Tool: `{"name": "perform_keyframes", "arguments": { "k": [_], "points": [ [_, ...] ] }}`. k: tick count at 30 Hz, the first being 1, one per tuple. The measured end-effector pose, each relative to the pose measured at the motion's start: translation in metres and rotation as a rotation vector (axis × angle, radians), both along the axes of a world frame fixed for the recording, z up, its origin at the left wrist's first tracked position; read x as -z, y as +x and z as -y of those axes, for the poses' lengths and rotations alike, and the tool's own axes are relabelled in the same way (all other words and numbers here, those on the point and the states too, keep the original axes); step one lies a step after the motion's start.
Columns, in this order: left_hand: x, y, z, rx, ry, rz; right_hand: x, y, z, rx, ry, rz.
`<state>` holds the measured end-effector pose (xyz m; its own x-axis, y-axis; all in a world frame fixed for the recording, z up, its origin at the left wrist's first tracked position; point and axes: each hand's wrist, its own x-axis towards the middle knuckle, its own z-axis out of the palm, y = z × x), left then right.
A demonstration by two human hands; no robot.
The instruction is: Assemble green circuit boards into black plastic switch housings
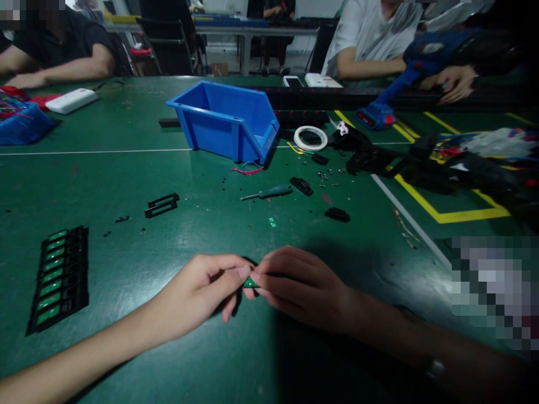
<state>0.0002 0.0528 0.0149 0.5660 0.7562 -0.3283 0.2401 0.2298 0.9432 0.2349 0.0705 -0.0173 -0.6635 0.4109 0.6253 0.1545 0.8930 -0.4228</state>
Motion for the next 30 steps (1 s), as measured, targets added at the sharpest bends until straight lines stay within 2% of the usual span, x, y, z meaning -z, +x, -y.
{"name": "perform_keyframes", "arguments": {
  "k": [7, 14, 18, 22, 25, 30],
  "points": [
    [0.003, 0.002, 0.0, -0.007, 0.028, 0.034, -0.003, -0.001, -0.001, 0.027, 0.02, -0.001],
    [0.004, 0.004, 0.002, -0.065, 0.009, 0.096, 0.0, -0.001, -0.001, 0.045, -0.057, -0.023],
    [0.009, 0.003, 0.004, -0.101, 0.017, 0.091, -0.004, -0.001, -0.001, 0.035, -0.243, -0.051],
    [0.013, 0.002, 0.005, -0.123, 0.041, 0.118, -0.012, -0.002, 0.0, 0.071, -0.56, -0.036],
    [0.013, 0.004, 0.006, -0.129, 0.08, 0.182, -0.019, -0.006, 0.004, 0.042, -0.789, -0.008],
    [0.012, 0.005, 0.009, -0.107, 0.106, 0.244, -0.02, -0.013, 0.01, 0.025, -0.921, -0.072]
  ]
}}
